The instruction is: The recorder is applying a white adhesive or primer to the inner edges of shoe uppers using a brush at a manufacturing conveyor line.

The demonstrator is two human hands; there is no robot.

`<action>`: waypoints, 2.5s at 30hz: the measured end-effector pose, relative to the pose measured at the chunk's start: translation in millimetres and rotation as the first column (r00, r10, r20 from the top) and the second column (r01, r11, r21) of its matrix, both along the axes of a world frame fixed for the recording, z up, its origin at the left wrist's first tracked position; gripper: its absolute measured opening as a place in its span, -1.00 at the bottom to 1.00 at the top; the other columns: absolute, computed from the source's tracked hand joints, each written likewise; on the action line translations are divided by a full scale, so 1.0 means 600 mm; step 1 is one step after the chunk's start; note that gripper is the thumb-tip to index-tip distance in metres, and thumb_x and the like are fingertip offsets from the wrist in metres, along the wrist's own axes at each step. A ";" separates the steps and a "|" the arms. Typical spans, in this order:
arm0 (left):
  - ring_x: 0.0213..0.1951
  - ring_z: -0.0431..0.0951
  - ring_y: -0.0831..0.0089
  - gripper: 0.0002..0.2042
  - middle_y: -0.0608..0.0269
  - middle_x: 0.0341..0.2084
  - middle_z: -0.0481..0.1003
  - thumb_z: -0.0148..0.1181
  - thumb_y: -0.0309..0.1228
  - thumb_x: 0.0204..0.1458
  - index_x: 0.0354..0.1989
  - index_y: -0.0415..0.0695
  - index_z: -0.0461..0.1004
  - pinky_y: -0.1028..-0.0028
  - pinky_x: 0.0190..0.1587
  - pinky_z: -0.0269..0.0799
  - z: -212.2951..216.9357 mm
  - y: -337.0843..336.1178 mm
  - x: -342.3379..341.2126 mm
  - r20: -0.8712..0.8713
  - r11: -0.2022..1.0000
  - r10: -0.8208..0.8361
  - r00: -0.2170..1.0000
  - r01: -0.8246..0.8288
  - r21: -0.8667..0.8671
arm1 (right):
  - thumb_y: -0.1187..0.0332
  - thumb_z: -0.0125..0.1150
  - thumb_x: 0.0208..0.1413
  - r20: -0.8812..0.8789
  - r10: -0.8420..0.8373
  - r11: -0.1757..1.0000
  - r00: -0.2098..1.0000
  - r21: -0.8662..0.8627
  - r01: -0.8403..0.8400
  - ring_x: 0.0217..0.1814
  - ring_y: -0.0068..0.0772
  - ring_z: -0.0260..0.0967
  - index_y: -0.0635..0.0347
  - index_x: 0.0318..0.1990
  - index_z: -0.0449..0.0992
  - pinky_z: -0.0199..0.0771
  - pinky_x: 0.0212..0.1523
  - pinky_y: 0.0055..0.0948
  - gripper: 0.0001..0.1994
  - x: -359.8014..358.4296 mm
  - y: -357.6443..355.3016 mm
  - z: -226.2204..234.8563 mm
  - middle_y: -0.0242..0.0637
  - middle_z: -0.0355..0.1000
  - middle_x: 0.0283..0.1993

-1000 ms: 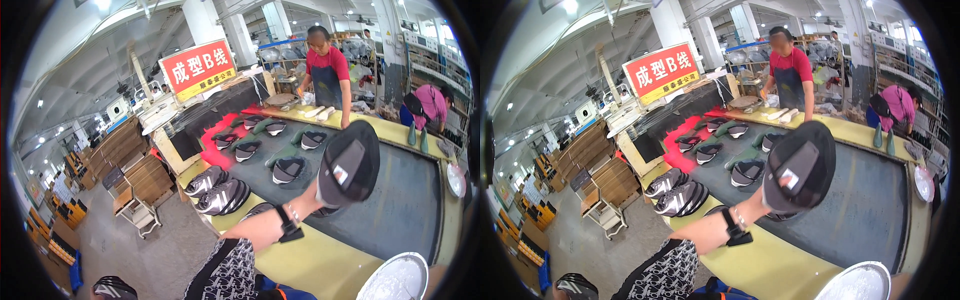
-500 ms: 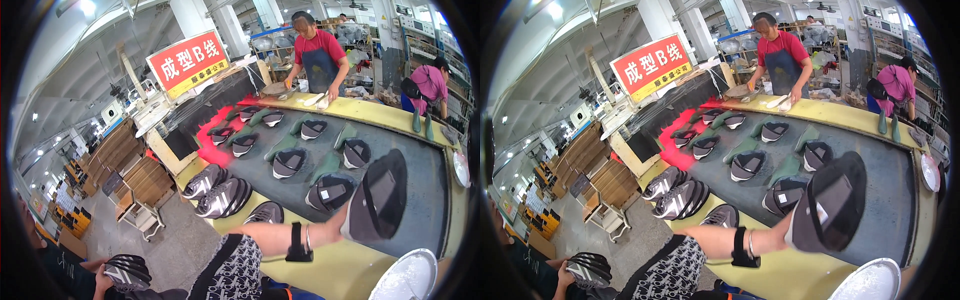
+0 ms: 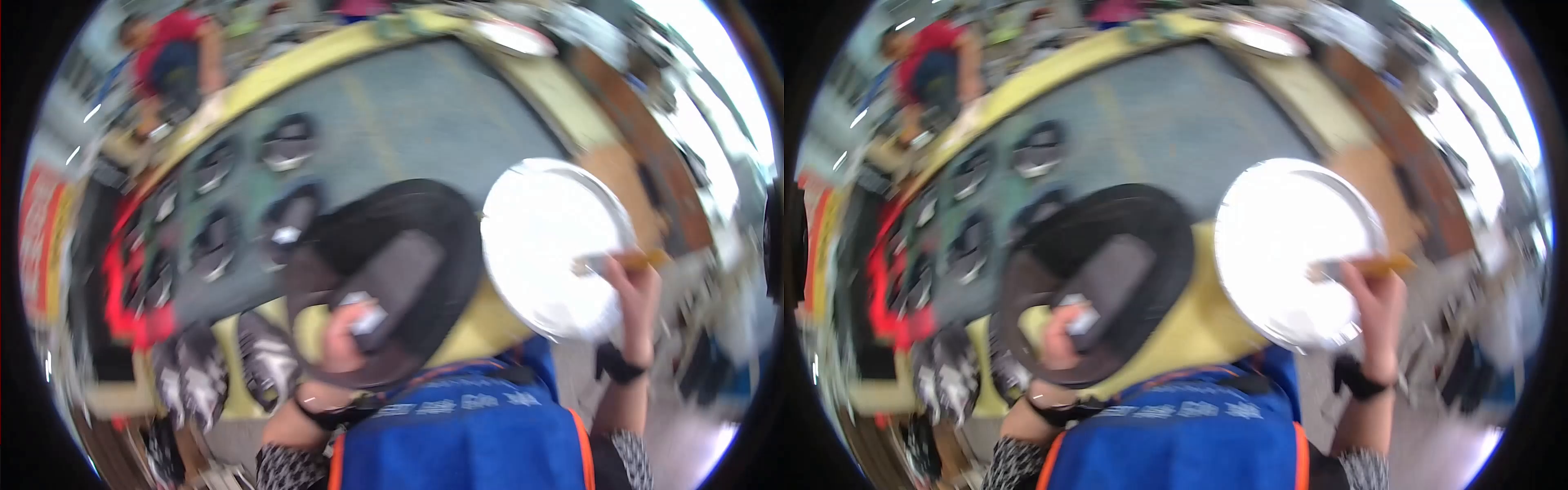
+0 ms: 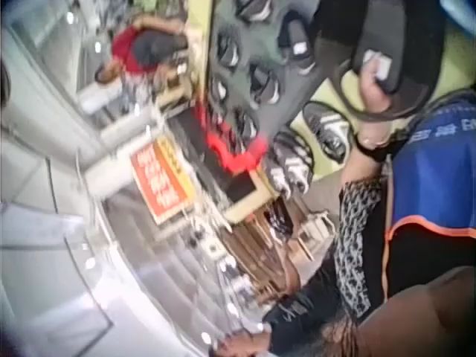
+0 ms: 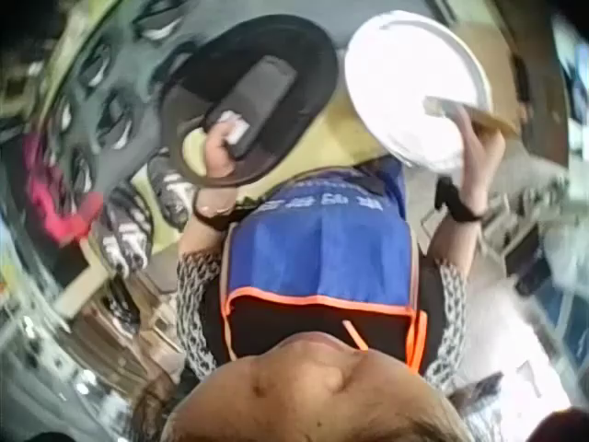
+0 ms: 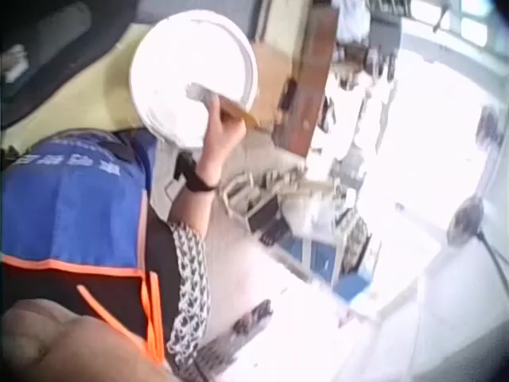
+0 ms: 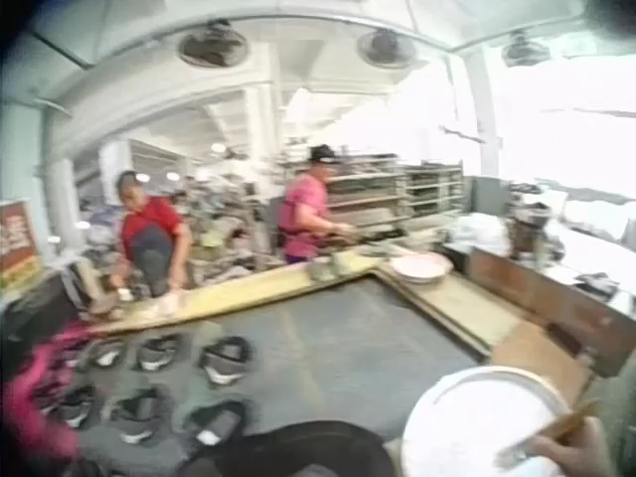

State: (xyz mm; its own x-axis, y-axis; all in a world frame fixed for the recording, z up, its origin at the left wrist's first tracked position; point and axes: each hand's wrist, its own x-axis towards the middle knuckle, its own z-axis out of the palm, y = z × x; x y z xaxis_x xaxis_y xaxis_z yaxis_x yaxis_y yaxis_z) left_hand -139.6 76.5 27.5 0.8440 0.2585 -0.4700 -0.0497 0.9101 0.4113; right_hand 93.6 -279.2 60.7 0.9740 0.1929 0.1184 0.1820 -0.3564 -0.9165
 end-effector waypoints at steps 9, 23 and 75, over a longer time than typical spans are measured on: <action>-0.04 0.64 0.19 -0.58 -0.04 -0.05 0.59 0.02 -0.45 0.08 0.10 -0.37 0.46 0.29 0.11 0.53 0.073 -0.051 0.069 -0.103 0.880 -0.461 0.881 0.469 0.073 | 0.36 0.41 0.03 0.240 0.114 0.789 0.964 -0.612 0.059 -0.39 -0.27 0.57 0.23 -0.28 0.67 0.57 -0.29 -0.37 -0.84 0.002 -0.017 -0.017 -0.15 0.60 -0.30; -0.75 0.47 0.47 -0.77 0.15 -0.58 0.61 0.12 -0.39 0.03 -0.28 -0.29 0.60 0.61 -0.80 0.23 0.098 -0.207 0.236 -0.333 0.631 -0.705 0.627 0.768 0.110 | 0.43 0.45 0.01 0.539 0.270 0.950 0.798 -0.284 -0.130 -0.34 -0.20 0.55 0.17 -0.27 0.59 0.54 -0.31 -0.38 -0.84 -0.001 -0.035 0.091 -0.27 0.52 -0.35; -0.03 0.60 0.32 -0.56 0.12 -0.13 0.59 -0.26 -0.14 0.44 0.03 -0.25 0.45 0.29 0.09 0.52 0.020 -0.180 0.275 0.036 0.065 -0.285 0.958 -0.018 0.998 | 0.16 0.40 0.09 0.269 0.310 0.938 0.912 -0.241 -0.248 -0.50 -0.07 0.49 0.21 -0.43 0.50 0.44 -0.43 -0.25 -0.69 0.017 0.018 0.108 -0.17 0.45 -0.59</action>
State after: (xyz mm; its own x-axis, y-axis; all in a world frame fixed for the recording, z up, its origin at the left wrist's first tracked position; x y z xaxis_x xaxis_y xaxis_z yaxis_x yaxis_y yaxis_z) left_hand 25.3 -31.7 39.7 0.9385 0.2258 0.2613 -0.1818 -0.3201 0.9298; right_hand 103.8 -268.3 125.5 0.8017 0.5010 0.3261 0.5541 -0.4180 -0.7199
